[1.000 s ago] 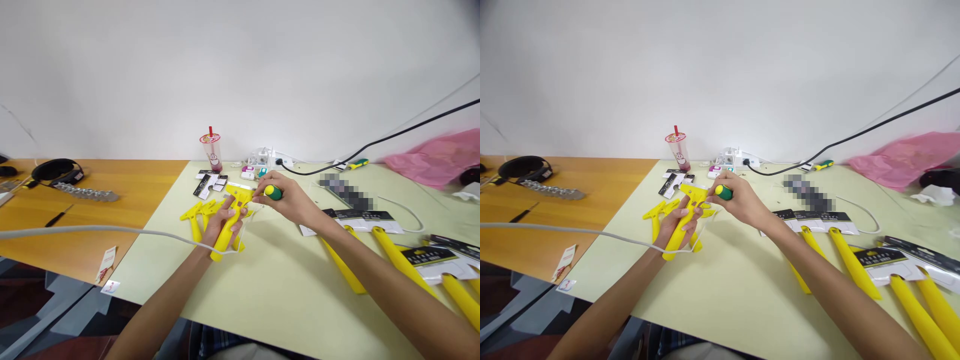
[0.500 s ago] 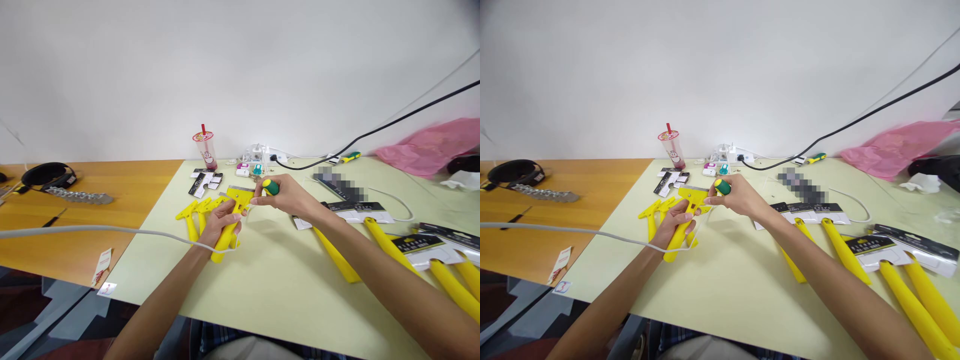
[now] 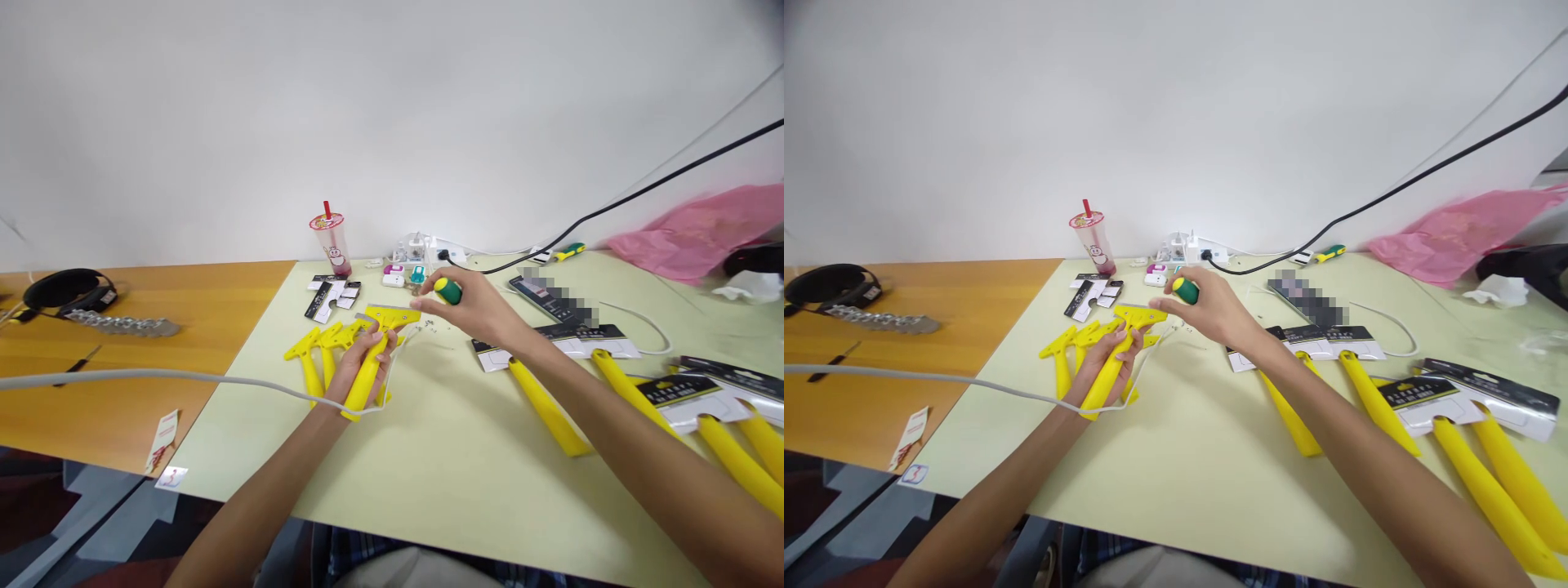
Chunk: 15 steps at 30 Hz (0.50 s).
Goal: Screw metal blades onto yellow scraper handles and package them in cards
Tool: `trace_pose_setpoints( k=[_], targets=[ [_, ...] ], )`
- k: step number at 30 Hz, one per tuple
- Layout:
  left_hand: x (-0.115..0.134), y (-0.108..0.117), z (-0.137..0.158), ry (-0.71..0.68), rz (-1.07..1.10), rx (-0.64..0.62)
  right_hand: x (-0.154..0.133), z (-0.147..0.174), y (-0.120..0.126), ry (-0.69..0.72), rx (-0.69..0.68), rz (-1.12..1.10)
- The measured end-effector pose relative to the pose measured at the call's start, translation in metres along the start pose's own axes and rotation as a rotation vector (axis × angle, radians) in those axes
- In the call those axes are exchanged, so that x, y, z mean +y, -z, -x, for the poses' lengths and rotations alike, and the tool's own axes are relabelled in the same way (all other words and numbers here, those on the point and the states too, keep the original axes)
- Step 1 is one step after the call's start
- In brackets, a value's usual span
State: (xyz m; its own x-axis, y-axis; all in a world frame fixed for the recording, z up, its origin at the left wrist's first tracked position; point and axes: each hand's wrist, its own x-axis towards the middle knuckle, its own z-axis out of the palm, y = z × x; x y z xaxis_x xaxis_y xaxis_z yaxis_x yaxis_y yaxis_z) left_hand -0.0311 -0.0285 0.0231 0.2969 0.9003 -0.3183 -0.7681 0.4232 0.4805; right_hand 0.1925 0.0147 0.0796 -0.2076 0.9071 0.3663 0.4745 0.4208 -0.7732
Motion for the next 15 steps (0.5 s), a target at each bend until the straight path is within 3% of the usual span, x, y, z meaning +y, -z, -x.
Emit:
trace_pose_setpoints(
  k=[4,8,15],
  targets=[
    [-0.005,0.007,-0.004,0.059,-0.033,-0.006,-0.018,0.005,0.008,0.015,0.152,-0.306],
    [-0.012,0.015,-0.006,0.17,-0.191,-0.046,-0.033,0.011,0.001,0.052,0.251,-0.651],
    [-0.016,0.015,-0.001,0.246,-0.406,-0.105,-0.037,0.015,-0.016,-0.022,0.202,-0.782]
  ],
)
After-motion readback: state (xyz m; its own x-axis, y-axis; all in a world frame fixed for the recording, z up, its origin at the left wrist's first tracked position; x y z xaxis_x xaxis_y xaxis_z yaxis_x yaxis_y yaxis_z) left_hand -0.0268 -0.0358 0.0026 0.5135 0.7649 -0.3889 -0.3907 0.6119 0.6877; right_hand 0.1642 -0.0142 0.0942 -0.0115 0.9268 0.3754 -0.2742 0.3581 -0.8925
